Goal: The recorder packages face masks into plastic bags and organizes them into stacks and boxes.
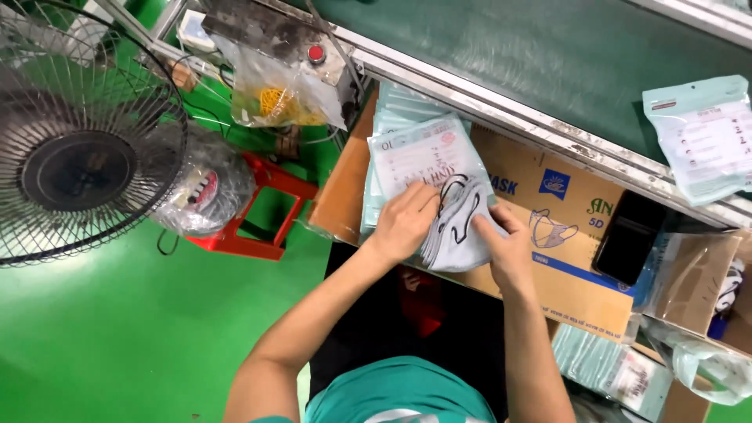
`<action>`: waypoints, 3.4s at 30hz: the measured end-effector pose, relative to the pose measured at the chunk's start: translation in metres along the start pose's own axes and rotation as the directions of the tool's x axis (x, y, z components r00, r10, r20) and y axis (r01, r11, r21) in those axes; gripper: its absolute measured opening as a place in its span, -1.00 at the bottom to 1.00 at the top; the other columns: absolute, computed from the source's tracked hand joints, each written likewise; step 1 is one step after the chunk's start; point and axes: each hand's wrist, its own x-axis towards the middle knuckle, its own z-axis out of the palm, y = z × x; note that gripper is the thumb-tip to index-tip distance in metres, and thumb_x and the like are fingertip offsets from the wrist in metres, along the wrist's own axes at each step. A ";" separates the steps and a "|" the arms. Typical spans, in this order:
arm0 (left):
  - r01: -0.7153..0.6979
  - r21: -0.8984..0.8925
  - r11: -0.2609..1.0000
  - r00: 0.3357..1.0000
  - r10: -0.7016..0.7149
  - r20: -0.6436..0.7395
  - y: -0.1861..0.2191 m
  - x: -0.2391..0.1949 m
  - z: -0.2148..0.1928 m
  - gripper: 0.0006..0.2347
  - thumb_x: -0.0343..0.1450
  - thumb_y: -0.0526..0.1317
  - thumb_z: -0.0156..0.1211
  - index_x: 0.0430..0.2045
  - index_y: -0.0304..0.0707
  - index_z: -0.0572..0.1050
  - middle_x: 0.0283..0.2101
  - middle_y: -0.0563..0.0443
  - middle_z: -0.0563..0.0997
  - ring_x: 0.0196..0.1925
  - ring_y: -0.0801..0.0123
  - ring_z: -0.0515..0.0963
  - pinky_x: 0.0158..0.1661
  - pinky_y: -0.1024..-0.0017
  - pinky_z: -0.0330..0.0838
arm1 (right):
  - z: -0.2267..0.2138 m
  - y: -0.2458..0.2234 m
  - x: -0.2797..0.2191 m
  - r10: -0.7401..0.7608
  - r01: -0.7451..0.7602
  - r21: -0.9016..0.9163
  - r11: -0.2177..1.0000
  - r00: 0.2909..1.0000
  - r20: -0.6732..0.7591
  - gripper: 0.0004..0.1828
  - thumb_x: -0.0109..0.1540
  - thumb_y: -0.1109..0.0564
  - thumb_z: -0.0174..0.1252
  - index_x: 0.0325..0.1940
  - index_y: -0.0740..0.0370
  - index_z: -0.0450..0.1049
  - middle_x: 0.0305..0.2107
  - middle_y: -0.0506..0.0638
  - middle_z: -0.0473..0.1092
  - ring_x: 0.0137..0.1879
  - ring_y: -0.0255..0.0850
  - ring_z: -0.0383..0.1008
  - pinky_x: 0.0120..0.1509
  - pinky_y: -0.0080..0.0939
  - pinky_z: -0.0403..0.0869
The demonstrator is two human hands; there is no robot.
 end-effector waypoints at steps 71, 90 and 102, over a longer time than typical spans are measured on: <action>0.463 -0.557 0.689 0.880 -0.431 0.199 0.095 0.024 -0.034 -0.93 0.35 -0.45 0.33 -0.36 -0.42 0.61 -0.23 -0.12 0.71 -0.19 0.20 0.69 -0.07 0.34 0.55 | -0.023 -0.050 -0.053 -0.203 0.136 0.402 0.906 0.970 0.131 -0.90 0.32 0.30 0.21 -0.24 0.35 0.41 -0.27 0.06 0.36 -0.04 -0.14 0.36 0.05 -0.18 0.38; 0.555 -0.577 0.599 0.766 -0.639 0.072 0.053 0.009 -0.055 -0.51 0.40 -0.44 0.23 0.28 -0.45 0.31 0.42 -0.28 0.27 0.12 0.21 0.58 0.15 0.32 0.46 | 0.008 -0.156 0.128 -0.721 0.687 -0.719 0.102 0.549 0.422 -0.45 0.24 0.42 0.36 0.30 0.27 0.43 0.21 0.13 0.43 0.41 0.07 0.39 0.51 -0.01 0.32; 0.598 -0.458 0.658 0.786 -0.594 0.172 0.047 0.032 -0.057 -0.56 0.41 -0.37 0.24 0.22 -0.38 0.41 0.38 -0.23 0.36 0.08 0.12 0.61 0.21 0.25 0.44 | 0.119 -0.067 0.351 -0.273 0.575 -0.651 -0.496 0.608 0.745 -0.54 0.16 0.25 0.16 0.15 0.14 0.38 -0.11 0.03 0.45 -0.07 0.00 0.56 -0.15 -0.06 0.54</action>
